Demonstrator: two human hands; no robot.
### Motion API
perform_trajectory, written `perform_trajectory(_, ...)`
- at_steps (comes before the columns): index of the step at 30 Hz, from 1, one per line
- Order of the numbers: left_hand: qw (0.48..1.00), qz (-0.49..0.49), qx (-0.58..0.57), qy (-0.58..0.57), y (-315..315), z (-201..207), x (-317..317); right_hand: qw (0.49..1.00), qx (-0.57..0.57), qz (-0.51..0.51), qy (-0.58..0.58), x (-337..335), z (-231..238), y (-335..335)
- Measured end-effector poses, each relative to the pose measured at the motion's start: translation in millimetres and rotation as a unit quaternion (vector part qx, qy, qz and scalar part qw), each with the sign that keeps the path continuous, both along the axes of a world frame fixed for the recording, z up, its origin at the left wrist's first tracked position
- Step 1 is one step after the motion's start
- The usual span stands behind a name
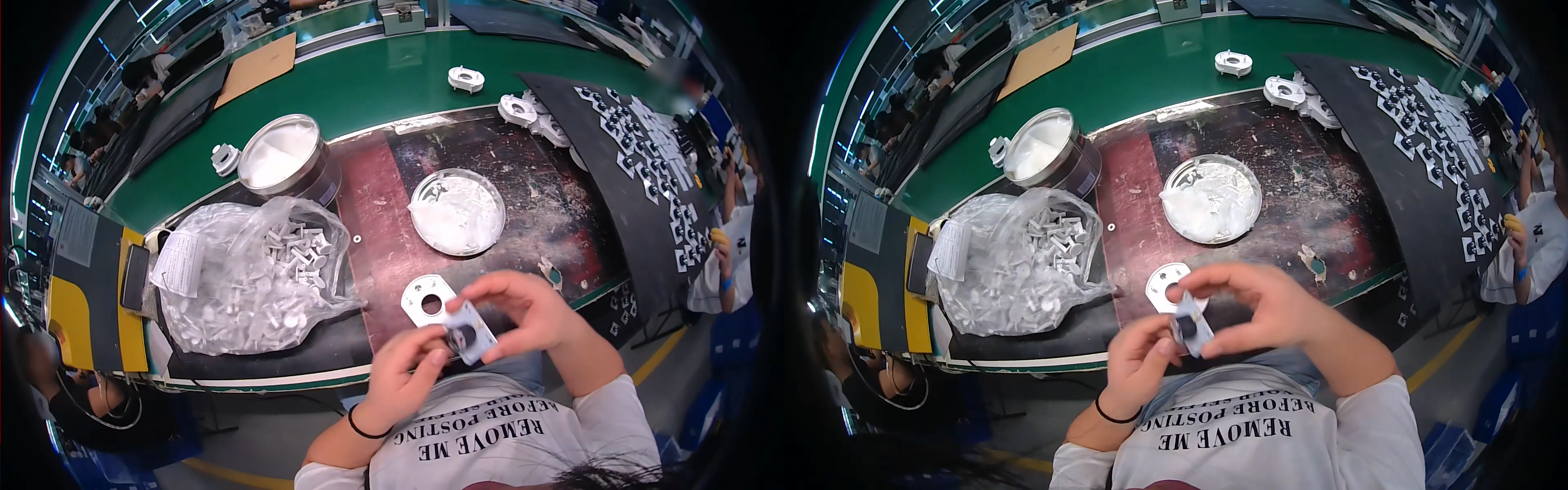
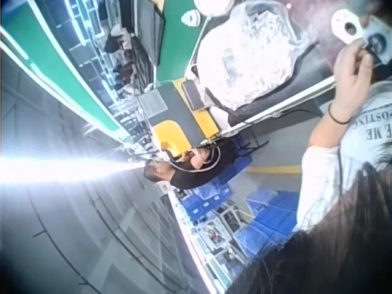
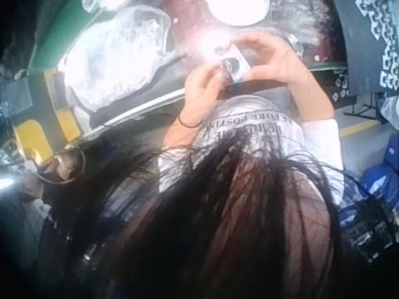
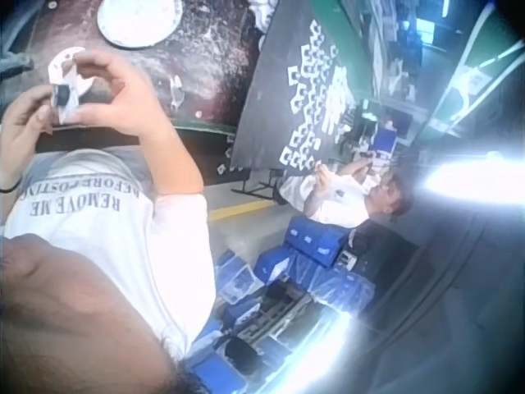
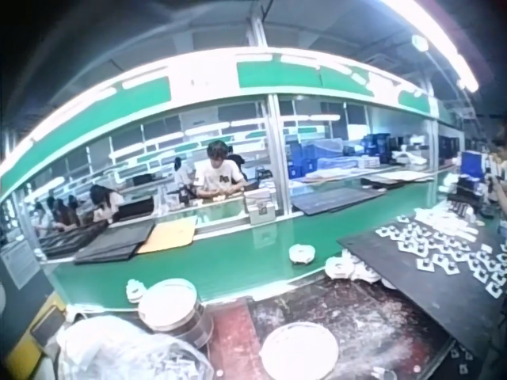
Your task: The person assembles small white plastic housings by inserting black circular components and white cylindrical pins. They repeatedly pick parts from a bag and a tray, insert them into the housings, and place the finished units on a black board. The process is repetitive and performed by hand without tools.
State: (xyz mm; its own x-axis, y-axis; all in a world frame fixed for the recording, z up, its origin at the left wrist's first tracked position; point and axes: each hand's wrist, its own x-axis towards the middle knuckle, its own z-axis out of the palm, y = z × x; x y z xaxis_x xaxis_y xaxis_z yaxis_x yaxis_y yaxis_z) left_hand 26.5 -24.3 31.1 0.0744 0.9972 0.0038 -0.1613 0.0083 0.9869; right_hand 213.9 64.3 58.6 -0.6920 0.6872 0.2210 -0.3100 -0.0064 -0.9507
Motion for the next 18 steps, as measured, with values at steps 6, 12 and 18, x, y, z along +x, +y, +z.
perform_trajectory(6, 0.896, 0.160, 0.230, 0.344, 12, -20, -19, 0.859, 0.447, -0.032, -0.247, -19, 20, 42)
perform_trajectory(12, 0.910, 0.097, 0.188, 0.357, 20, -27, -14, 0.767, 0.560, 0.050, -0.309, -42, 17, 45)
perform_trajectory(18, 0.904, 0.106, 0.226, 0.347, 25, -38, -16, 0.753, 0.562, 0.076, -0.335, -39, 19, 49)
